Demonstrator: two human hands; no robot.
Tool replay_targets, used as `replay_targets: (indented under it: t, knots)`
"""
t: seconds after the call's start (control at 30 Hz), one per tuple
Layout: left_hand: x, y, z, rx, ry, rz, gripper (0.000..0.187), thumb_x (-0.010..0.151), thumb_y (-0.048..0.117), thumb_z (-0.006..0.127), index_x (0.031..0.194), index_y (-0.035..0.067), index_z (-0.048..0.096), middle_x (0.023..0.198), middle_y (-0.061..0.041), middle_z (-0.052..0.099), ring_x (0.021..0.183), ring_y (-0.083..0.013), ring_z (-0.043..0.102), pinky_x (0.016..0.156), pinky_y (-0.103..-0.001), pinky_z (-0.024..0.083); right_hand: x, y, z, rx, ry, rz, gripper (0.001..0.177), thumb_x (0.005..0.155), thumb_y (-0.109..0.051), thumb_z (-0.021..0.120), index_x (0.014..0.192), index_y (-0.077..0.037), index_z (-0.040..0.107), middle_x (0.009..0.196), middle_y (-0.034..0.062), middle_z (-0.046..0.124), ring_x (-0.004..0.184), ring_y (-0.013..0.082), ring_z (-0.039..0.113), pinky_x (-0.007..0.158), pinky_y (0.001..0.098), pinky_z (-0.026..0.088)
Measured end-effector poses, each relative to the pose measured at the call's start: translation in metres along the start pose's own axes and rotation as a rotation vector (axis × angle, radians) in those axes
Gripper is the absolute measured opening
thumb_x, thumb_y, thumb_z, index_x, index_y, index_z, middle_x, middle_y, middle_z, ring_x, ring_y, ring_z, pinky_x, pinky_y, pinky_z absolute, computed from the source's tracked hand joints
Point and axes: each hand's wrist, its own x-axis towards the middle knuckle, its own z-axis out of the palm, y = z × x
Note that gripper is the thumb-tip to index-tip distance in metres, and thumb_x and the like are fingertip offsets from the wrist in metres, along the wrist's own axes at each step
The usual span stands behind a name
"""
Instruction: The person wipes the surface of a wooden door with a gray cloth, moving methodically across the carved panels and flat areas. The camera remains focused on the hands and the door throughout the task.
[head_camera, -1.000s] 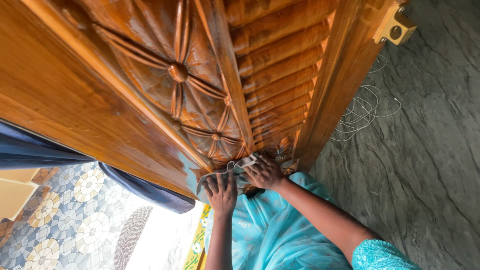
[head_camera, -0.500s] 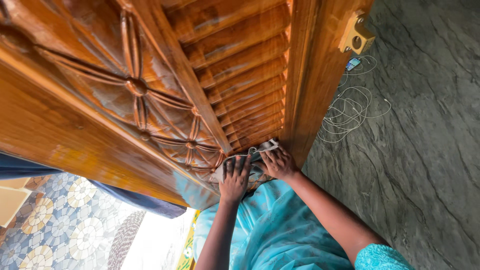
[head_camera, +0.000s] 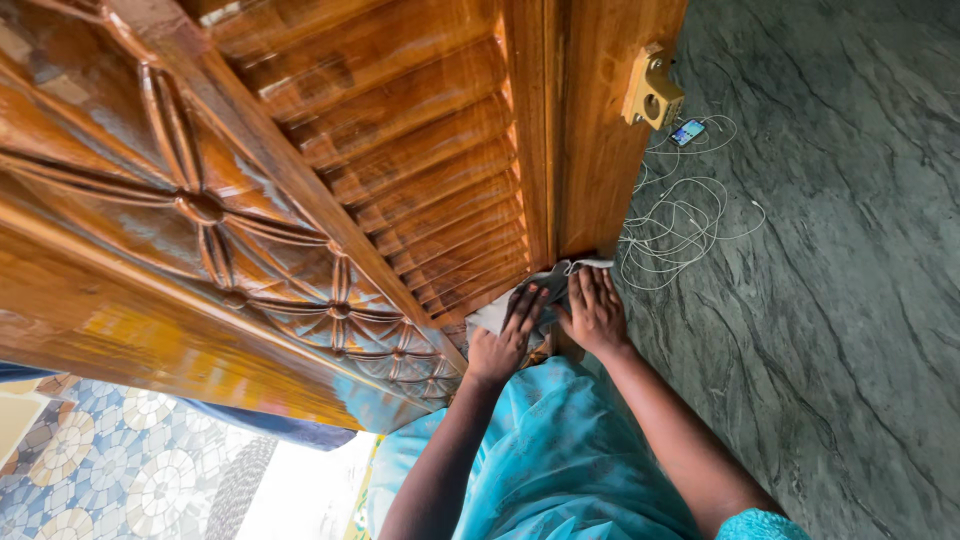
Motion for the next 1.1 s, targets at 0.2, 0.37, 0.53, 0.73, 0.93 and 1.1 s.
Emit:
replay_targets:
  t: [0.2, 0.37, 0.53, 0.73, 0.93, 1.1]
  knots:
    - [0.038, 0.024, -0.001, 0.15, -0.114, 0.083, 0.071, 0.093, 0.028, 0.049, 0.163, 0.019, 0.035, 0.169, -0.003, 0.034, 0.153, -0.0176, 0.034, 0.117, -0.039, 0.036, 0.013, 0.023, -0.019, 0.005, -0.004, 0.137, 0.076, 0.096, -0.038, 0.068, 0.147, 0.011, 0.043, 0.151, 0.0374, 0.043, 0.14, 0.0543, 0.043, 0.12, 0.0613, 0.033]
    - [0.047, 0.033, 0.0, 0.168, -0.088, 0.046, 0.07, 0.096, 0.027, 0.048, 0.165, 0.02, 0.035, 0.17, -0.004, 0.032, 0.156, -0.0191, 0.031, 0.124, -0.037, 0.029, 0.029, 0.027, -0.031, 0.013, 0.019, 0.161, 0.071, 0.093, -0.027, 0.066, 0.148, 0.01, 0.041, 0.154, 0.0365, 0.038, 0.144, 0.0571, 0.038, 0.12, 0.0669, 0.031]
    - [0.03, 0.039, 0.025, 0.204, 0.036, -0.051, 0.067, 0.096, 0.028, 0.049, 0.163, 0.027, 0.039, 0.17, 0.007, 0.031, 0.152, -0.0158, 0.032, 0.118, -0.041, 0.032, 0.028, 0.022, -0.022, 0.079, 0.016, 0.135, 0.065, 0.09, -0.025, 0.065, 0.145, 0.005, 0.045, 0.154, 0.0404, 0.034, 0.138, 0.0653, 0.035, 0.115, 0.0688, 0.033]
    - [-0.008, 0.044, 0.075, 0.152, -0.071, -0.084, 0.065, 0.092, 0.032, 0.056, 0.156, 0.029, 0.044, 0.167, 0.012, 0.031, 0.149, -0.0118, 0.036, 0.113, -0.044, 0.037, -0.004, 0.013, 0.003, 0.08, -0.06, 0.161, 0.044, 0.09, -0.024, 0.067, 0.127, -0.003, 0.06, 0.154, 0.0352, 0.037, 0.136, 0.066, 0.037, 0.112, 0.0682, 0.037]
    - [-0.046, 0.042, 0.107, 0.079, -0.138, -0.063, 0.061, 0.098, 0.035, 0.055, 0.157, 0.025, 0.045, 0.168, 0.01, 0.03, 0.146, -0.0121, 0.039, 0.108, -0.039, 0.039, -0.031, -0.002, 0.019, 0.075, -0.083, 0.147, 0.032, 0.089, -0.023, 0.068, 0.118, -0.008, 0.067, 0.151, 0.0303, 0.041, 0.133, 0.0617, 0.043, 0.108, 0.0657, 0.042]
    - [-0.063, 0.042, 0.112, 0.118, -0.225, -0.03, 0.061, 0.104, 0.034, 0.052, 0.164, 0.025, 0.041, 0.172, 0.011, 0.028, 0.146, -0.0086, 0.038, 0.1, -0.034, 0.038, -0.045, -0.009, 0.021, 0.079, -0.129, 0.133, 0.031, 0.09, -0.02, 0.068, 0.119, -0.008, 0.066, 0.152, 0.0291, 0.042, 0.132, 0.058, 0.047, 0.108, 0.0635, 0.044]
